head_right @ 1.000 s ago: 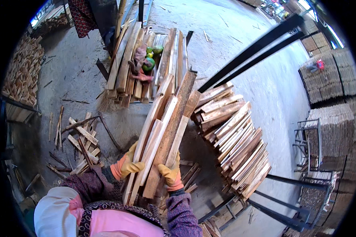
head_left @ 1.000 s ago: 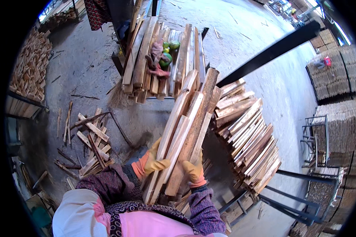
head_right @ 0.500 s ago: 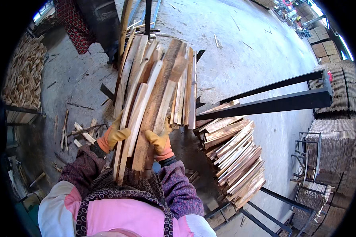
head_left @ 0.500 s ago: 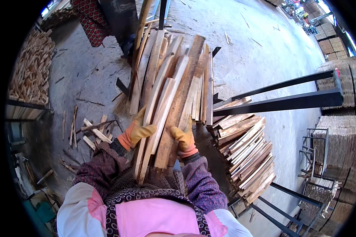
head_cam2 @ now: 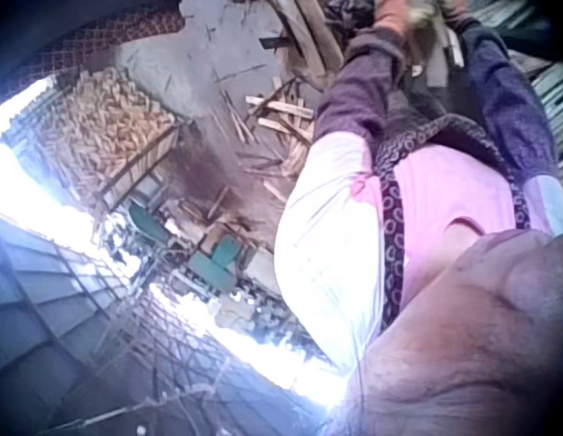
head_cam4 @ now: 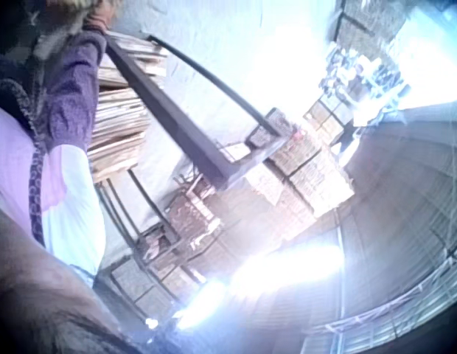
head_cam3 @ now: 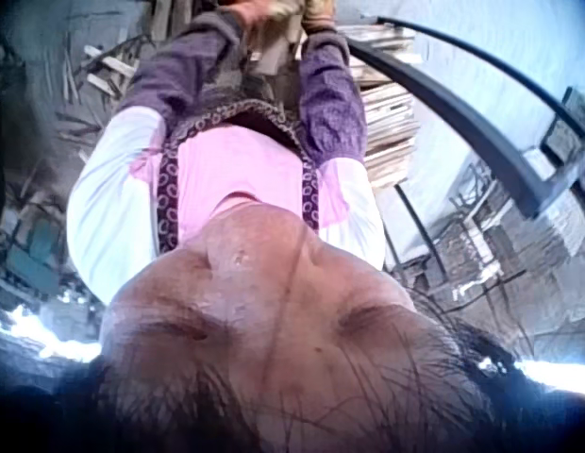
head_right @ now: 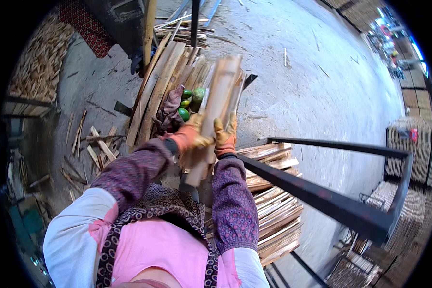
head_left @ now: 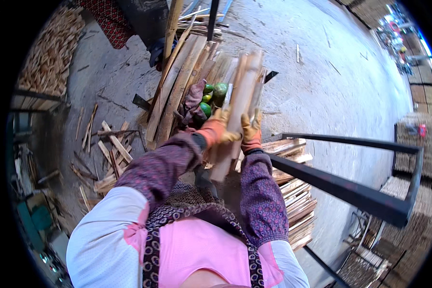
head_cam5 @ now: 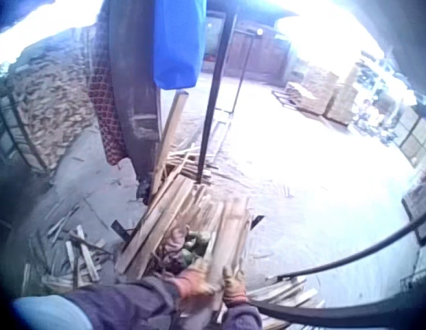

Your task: The person gathers scattered wooden planks and sticks from a sawdust-covered floor in a workshop. They repeatedly pick up the wood pieces, align them, and stack them onto a metal rack.

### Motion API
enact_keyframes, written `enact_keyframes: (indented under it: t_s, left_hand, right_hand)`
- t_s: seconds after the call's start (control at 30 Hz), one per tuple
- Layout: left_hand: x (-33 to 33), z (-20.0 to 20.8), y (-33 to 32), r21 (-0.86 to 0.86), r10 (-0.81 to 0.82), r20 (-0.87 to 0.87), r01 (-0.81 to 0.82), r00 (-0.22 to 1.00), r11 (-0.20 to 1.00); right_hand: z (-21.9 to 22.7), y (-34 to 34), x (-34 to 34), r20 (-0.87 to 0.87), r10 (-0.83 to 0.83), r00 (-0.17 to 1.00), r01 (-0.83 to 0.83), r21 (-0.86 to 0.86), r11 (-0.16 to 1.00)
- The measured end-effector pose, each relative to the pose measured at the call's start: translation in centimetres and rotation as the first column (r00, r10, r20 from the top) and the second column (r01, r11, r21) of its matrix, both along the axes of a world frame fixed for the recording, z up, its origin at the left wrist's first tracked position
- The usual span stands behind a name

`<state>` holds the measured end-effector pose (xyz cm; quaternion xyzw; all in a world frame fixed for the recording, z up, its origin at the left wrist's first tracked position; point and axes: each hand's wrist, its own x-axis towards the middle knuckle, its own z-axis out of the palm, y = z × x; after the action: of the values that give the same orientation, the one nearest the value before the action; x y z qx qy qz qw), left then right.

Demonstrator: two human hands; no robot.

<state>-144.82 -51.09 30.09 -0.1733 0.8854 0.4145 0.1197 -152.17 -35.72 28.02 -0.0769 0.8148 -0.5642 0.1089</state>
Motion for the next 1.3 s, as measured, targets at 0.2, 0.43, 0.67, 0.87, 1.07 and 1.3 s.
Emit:
enact_keyframes:
  t_s: [0.2, 0.43, 0.67, 0.87, 1.07, 1.3]
  left_hand:
    - [-0.7, -1.0, -0.3, 0.279, -0.065, -0.318, 0.159, 0.946, 0.947]
    - [-1.0, 3.6, -7.4, -0.455, -0.191, -0.046, 0.150, 0.981, 0.878]
    - [-4.2, -1.7, -9.4, -0.463, -0.435, 0.501, 0.656, 0.748, 0.595]
    - [-5.6, 1.0, -7.6, -0.377, -0.458, 0.554, 0.700, 0.695, 0.607]
    - [-6.7, -2.5, -8.3, -0.468, -0.549, 0.499, 0.742, 0.670, 0.480]
    - [-6.3, -1.7, -11.3, -0.406, -0.567, 0.421, 0.706, 0.708, 0.581]
  right_hand:
    - [-5.9, 2.8, -2.4, 0.137, 0.009, 0.990, 0.010, -0.133, 0.991]
    - [-4.3, 3.0, -2.5, -0.013, -0.039, 0.999, 0.040, 0.098, 0.994]
    - [-2.2, 1.8, -2.2, 0.071, -0.034, 0.997, 0.031, 0.038, 0.999]
    - [-4.2, 2.8, -2.3, -0.052, -0.037, 0.998, 0.043, 0.117, 0.992]
    - [-3.6, 3.2, -2.6, -0.063, 0.025, 0.998, -0.013, 0.179, 0.984]
    - [-1.5, 2.4, -3.0, 0.248, -0.082, 0.965, 0.141, -0.230, 0.963]
